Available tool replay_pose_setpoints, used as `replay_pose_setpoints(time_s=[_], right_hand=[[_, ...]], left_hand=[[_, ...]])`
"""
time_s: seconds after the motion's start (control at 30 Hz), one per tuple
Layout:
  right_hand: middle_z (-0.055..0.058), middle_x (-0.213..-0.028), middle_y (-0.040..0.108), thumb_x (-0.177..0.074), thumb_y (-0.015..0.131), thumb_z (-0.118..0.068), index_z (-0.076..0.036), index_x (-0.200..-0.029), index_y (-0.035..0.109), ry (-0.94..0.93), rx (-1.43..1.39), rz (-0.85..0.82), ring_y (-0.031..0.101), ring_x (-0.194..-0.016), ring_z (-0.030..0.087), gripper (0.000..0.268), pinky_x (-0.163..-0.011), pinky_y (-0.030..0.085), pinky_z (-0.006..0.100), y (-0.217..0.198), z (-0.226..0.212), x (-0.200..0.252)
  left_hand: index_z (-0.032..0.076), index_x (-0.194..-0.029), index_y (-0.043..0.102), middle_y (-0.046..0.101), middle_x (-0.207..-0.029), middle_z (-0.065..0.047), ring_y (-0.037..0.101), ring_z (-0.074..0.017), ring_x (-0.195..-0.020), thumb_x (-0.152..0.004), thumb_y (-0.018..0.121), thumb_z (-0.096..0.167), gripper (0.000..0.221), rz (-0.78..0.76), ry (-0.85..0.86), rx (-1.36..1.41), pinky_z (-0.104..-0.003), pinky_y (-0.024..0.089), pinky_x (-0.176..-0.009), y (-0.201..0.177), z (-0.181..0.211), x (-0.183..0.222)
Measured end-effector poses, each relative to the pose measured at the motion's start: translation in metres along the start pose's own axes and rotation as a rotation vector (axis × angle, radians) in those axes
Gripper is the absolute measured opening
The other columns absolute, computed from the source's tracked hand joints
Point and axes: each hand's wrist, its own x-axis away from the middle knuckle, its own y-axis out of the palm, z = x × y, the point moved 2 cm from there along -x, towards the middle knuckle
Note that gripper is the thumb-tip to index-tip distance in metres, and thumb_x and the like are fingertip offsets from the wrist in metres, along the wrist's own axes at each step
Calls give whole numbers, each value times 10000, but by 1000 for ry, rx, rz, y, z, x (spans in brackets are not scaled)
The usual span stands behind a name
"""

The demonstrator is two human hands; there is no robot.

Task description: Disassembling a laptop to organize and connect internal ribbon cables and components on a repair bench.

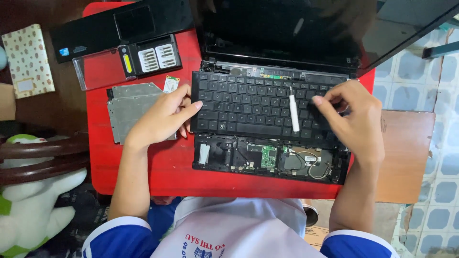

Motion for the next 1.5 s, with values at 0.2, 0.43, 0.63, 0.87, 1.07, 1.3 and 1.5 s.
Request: replay_pose_setpoints(time_s=[0.2,0.43,0.63,0.87,1.07,1.3,1.5], right_hand=[[86,-878,647,-959,817,-277,-21,-934,664,-93,96,-122,600,-831,218,299,-771,466,347,9,-13,2],[42,-849,611,-926,797,-474,-77,-897,648,-169,243,-160,597,-822,201,425,-704,461,339,20,-17,4],[57,-897,636,-929,801,-420,-37,-943,657,-244,203,-161,600,-859,227,410,-730,471,352,20,-30,1],[239,-1362,535,-928,679,-571,-185,-1427,617,-480,211,-237,536,-1168,380,634,-928,479,504,37,-44,-1],[201,-1287,567,-970,667,-479,-131,-1282,713,-461,220,-208,543,-1083,366,470,-860,467,477,35,-42,0],[186,-1156,561,-1011,666,-358,-30,-1308,661,-465,168,-203,562,-1000,336,443,-874,474,455,36,-39,2],[76,-829,633,-988,688,-286,-8,-1055,710,-430,-13,-259,602,-754,242,287,-705,497,367,21,-55,3]], left_hand=[[110,-905,415,600,-724,-26,679,-156,-593,-1103,463,301,279,45,23,-104,-288,529,-514,2,-6,-4],[77,-1123,572,720,-639,-135,724,-193,-522,-1098,343,289,313,-6,8,-26,-268,591,-494,5,-1,-3],[86,-1018,563,713,-683,-89,678,-170,-561,-1110,364,260,280,35,30,-58,-288,578,-572,5,0,-3],[87,-1003,561,718,-793,-94,712,-177,-669,-1086,469,260,213,84,-28,-94,-296,621,-597,-8,1,6],[77,-1081,614,580,-770,-8,626,-137,-706,-1085,537,177,126,389,285,-49,-270,486,-657,-2,0,6],[41,-1021,635,583,-793,-21,501,-116,-675,-1056,554,75,94,464,590,-118,-260,406,-596,19,9,2],[28,-1025,639,655,-878,-58,604,-168,-747,-1060,548,95,118,419,654,-291,-298,481,-665,28,10,-1]])
